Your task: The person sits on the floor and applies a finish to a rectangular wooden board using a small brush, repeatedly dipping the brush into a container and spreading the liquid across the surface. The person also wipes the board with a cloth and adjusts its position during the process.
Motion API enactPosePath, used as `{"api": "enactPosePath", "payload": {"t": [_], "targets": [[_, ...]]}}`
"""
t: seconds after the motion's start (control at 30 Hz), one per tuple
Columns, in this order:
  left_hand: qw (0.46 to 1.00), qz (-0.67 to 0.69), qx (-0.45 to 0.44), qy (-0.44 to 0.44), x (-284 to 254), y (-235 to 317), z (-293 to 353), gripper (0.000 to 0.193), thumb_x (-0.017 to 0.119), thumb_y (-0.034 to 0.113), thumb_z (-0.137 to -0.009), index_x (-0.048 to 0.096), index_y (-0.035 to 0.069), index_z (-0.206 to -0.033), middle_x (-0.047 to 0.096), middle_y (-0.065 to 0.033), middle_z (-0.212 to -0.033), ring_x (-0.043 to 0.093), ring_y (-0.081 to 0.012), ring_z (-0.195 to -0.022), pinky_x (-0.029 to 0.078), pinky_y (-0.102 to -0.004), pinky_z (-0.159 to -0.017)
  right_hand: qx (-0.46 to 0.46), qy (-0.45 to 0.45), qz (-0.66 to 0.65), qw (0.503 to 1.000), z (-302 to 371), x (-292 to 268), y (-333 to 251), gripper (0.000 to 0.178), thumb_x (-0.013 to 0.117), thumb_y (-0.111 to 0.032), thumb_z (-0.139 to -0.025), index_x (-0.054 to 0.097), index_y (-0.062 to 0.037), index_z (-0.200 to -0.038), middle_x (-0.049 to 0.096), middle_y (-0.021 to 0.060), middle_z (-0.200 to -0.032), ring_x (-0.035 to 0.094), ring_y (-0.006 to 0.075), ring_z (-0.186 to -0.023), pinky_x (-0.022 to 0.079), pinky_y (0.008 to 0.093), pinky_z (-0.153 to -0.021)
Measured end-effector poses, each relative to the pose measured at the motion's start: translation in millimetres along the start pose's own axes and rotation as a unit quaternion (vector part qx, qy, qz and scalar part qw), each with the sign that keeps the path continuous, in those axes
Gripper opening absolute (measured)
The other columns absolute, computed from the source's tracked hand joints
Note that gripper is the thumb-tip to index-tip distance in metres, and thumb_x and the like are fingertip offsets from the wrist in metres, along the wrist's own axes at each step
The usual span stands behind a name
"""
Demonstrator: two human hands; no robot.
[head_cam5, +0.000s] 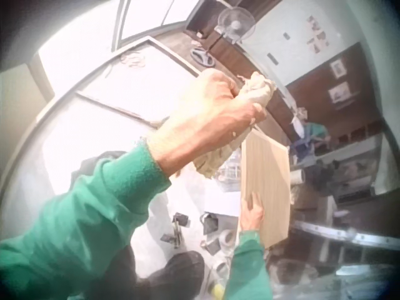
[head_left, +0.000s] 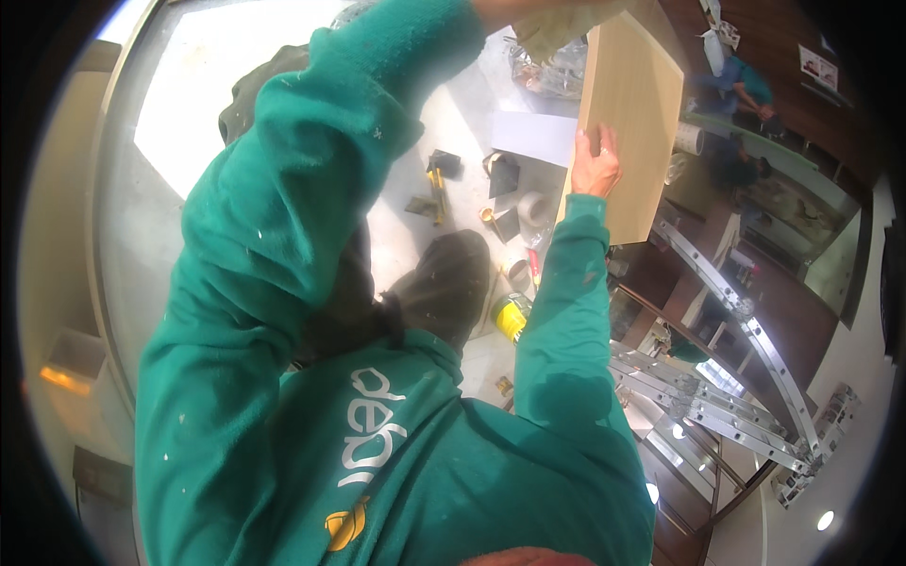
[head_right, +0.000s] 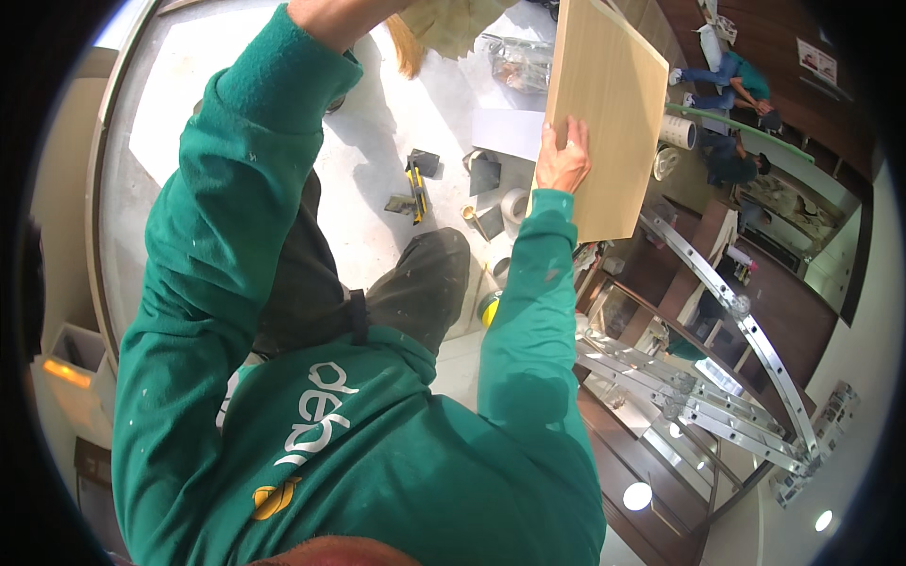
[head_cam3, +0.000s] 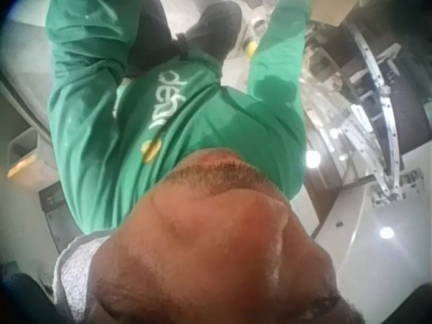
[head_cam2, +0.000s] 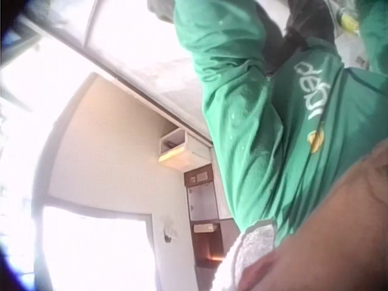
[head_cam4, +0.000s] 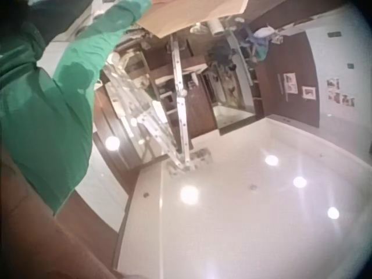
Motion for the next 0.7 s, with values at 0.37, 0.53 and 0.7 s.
{"api": "enactPosePath", "payload": {"t": [0.37,0.53,0.7], "targets": [[0.975,0.187,-0.11,0.057,-2.7,-39.0,-16.1,0.031,0.073,0.028,-0.086,0.067,-0.002,-0.09,0.065,-0.005,-0.078,0.059,-0.014,-0.065,0.047,-0.0281,-0.059,0.046,-0.03,0.052,0.997,155.0,-46.2,50.0,0.047,0.068,-0.021,-0.09,0.061,-0.0047,-0.133,0.051,0.0281,-0.143,0.048,0.0433,-0.133,0.04,0.0465,-0.11],[0.997,0.067,0.042,0.006,-25.9,-42.2,-20.5,0.044,0.071,0.031,-0.088,0.07,0.002,-0.121,0.069,-0.0067,-0.095,0.063,-0.0129,-0.083,0.05,-0.0266,-0.074,0.127,0.004,0.039,0.991,220.3,-78.7,65.6,0.043,0.07,-0.012,-0.086,0.065,-0.0054,-0.129,0.049,0.0272,-0.145,0.049,0.0428,-0.132,0.041,0.0448,-0.11],[0.986,-0.139,0.09,-0.017,-12.3,-16.7,-10.6,0.043,0.045,0.023,-0.092,0.072,0.008,-0.121,0.068,-0.0106,-0.093,0.062,-0.016,-0.078,0.049,-0.0282,-0.076,0.249,0.054,0.003,0.967,295.1,-103.0,71.3,0.041,0.07,-0.007,-0.084,0.066,-0.0032,-0.126,0.059,0.0229,-0.136,0.057,0.0388,-0.125,0.046,0.0421,-0.104]]}}
Point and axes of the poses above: each hand's wrist, its own z-axis away from the middle knuckle, its own x-axis out of the palm, y = z × x, the point moved 8 cm from there along -z, towards the middle knuckle
